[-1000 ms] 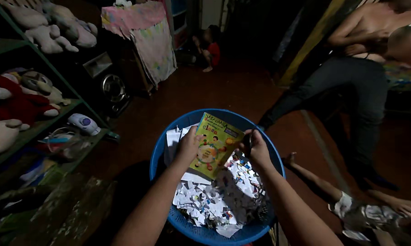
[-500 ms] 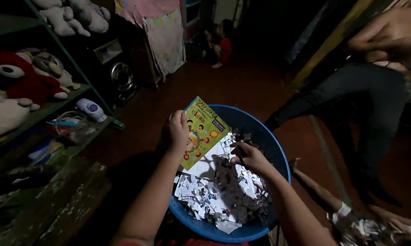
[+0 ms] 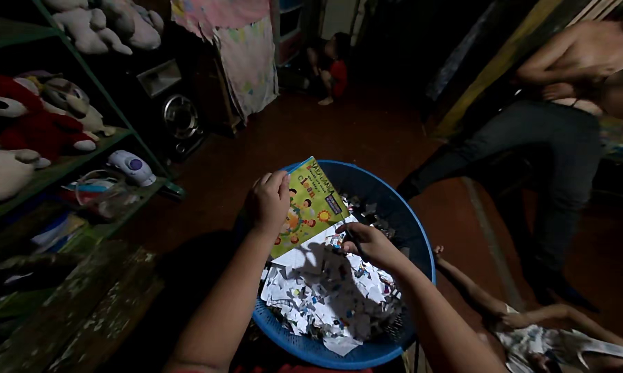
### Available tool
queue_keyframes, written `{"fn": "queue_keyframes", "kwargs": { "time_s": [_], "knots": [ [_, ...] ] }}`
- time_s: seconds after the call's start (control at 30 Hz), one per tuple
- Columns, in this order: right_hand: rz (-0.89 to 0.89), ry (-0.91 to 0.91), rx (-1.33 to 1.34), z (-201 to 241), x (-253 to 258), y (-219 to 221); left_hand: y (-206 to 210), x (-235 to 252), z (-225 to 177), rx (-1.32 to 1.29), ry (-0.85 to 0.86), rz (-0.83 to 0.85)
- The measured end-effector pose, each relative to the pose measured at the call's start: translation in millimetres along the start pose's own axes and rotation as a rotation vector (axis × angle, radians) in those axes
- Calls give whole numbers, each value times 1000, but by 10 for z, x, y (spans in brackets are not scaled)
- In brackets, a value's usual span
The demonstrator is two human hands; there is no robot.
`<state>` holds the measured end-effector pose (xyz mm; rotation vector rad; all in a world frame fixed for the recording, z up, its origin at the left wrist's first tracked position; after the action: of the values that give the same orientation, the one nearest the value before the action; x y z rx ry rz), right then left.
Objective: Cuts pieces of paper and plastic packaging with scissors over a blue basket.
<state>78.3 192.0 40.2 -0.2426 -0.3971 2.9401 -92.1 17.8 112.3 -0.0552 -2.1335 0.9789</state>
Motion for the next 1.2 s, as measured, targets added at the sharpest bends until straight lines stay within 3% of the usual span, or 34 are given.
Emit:
{"fn": "queue_keyframes", "kwargs": {
  "time_s": [0.4,0.73,0.93,1.2],
  "knots": [
    [21,-11,-16,-8,-7,10,47,6,19,-57,-16,52],
    [-66,-5,68,52,-44,-14,46,12,42,-114,-59,49],
    [-96,12,-4,63,-44,-14,95,-21,-38,-144,-23,168],
    [-124,-38,52,135,-85,-32,117,-22,8,-170,6,91]
  ]
}}
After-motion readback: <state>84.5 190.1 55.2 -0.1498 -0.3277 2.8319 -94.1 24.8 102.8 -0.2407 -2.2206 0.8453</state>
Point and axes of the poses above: each hand's wrist, its own x-axis towards the middle knuckle, its own y-axis out of the palm, z = x × y, the point moved 7 cm from there along x, towards the middle knuckle, and after that the axes turned 14 degrees about x, right-handed, at the moved point
